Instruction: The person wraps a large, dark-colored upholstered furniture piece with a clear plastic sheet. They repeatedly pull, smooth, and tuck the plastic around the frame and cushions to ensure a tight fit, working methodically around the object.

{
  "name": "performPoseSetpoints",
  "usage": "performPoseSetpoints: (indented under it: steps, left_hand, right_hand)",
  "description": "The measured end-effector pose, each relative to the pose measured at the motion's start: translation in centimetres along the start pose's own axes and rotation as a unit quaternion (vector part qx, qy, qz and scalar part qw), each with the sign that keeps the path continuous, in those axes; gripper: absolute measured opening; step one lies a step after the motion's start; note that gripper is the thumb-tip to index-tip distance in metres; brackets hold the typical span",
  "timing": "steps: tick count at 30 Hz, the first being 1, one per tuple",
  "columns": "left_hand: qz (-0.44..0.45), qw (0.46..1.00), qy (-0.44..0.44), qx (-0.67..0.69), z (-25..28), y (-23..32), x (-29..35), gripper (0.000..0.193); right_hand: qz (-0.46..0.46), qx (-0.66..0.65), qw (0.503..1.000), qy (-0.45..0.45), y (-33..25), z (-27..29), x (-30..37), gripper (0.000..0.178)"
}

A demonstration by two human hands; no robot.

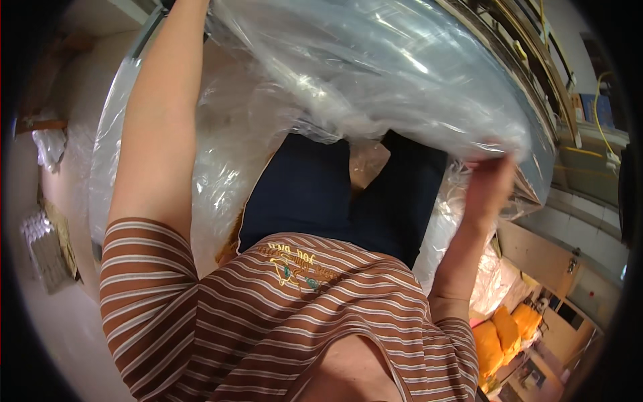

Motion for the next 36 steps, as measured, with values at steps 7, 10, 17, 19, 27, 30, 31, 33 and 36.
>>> performPoseSetpoints:
  steps: [7, 10, 17, 19, 27, 30, 31, 33, 36]
  left_hand:
    - [0.015, 0.999, -0.032, 0.039, 0.6, 3.2, 1.1, 0.037]
    - [0.028, 0.998, -0.011, 0.055, 1.4, 5.1, 2.0, 0.038]
    - [0.024, 0.999, -0.003, 0.033, 0.0, 3.2, 1.7, 0.032]
    - [0.017, 1.000, -0.003, 0.019, -0.6, 3.3, 1.0, 0.028]
    - [-0.026, 0.993, -0.036, 0.110, -0.2, 3.8, 0.8, 0.030]
    - [-0.086, 0.988, -0.039, 0.120, -1.6, 4.7, 0.8, 0.029]
    - [-0.034, 0.982, -0.050, 0.179, -2.6, 2.6, 1.3, 0.029]
    - [0.030, 0.977, -0.053, 0.202, -1.9, -0.9, 0.0, 0.029]
    - [-0.006, 0.993, -0.061, 0.105, -2.1, -1.2, -1.1, 0.028]
  right_hand:
    - [0.230, 0.370, 0.849, 0.301, -5.9, 7.3, 4.1, 0.018]
    - [0.167, 0.417, 0.888, 0.098, 2.4, 3.8, 7.7, 0.018]
    - [0.048, 0.586, 0.808, 0.031, 20.0, -3.4, 0.0, 0.032]
    - [0.058, 0.528, 0.847, -0.009, 19.0, -4.3, -1.4, 0.029]
    - [0.044, -0.057, 0.997, 0.011, -2.9, 4.0, 10.3, 0.048]
    - [0.260, -0.159, 0.917, -0.257, -12.0, 0.8, 11.5, 0.047]
    - [0.289, -0.109, 0.909, -0.280, -13.8, -0.4, 11.5, 0.055]
    - [0.235, 0.027, 0.971, -0.014, -11.1, 3.7, 10.7, 0.072]
    - [0.012, 0.186, 0.967, 0.173, 0.3, 7.9, 8.8, 0.057]
Point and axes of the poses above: each hand's wrist, its own x-axis away from the middle knuckle, its own z-axis out of the back of the hand, y = z × x, the point moved 7 cm from there along -x, towards the middle knuckle, and after that the axes turned 13 degrees about -z, right-handed, at the moved point
